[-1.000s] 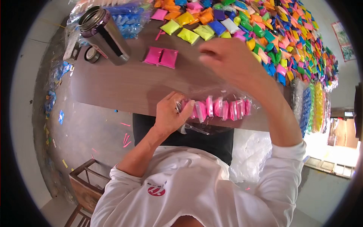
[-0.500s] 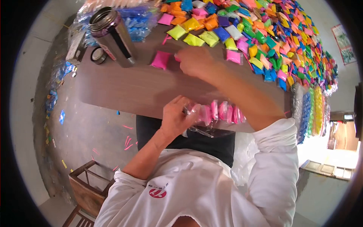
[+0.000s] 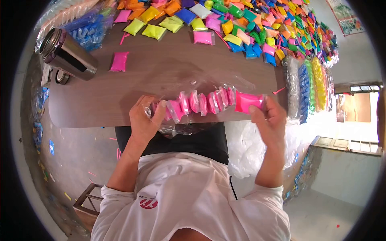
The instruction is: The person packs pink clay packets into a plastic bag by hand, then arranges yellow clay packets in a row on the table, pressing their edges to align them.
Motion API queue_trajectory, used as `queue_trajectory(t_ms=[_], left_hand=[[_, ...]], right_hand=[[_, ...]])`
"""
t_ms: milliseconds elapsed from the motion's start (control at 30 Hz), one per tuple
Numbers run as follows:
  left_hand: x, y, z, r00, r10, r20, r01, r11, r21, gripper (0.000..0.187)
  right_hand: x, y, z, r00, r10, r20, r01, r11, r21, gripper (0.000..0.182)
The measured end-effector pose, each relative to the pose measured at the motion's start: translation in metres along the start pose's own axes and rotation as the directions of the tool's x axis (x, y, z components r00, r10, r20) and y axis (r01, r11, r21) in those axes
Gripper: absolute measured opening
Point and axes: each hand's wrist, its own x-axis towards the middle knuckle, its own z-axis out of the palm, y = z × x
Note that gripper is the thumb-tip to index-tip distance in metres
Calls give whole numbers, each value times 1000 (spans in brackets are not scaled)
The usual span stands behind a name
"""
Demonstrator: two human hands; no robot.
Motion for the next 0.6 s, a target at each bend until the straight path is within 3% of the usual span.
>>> queue_trajectory(t_ms=[33,133,333,433,533,600], left_hand=[[0,-1,1,1000,-3,3,3,1000,-18,14],[0,-5,3,1000,7,1,-7,998,-55,16],[0,-7,3,1000,20,-23,-20,1000,-15,17],[0,-6,2,1000,-6,-5,6,1000,-21,16],[-1,-10,3,1000,8,-9,-8,999,-45,15],[1,-8,4,999,51,-11,-51,999,-5,15]], right_hand=[[-5,7,6,997,46,-58,-47,999,-14,14],[-8,15,22,978,-14,-207,1,998,-63,15],[-3,31,35,982,-45,-184,35,998,-57,17],[6,44,32,990,5,-139,-20,994,-107,14],[8,37,28,982,16,-186,-40,991,-125,14],[8,37,27,973,-63,-224,13,976,-216,15]])
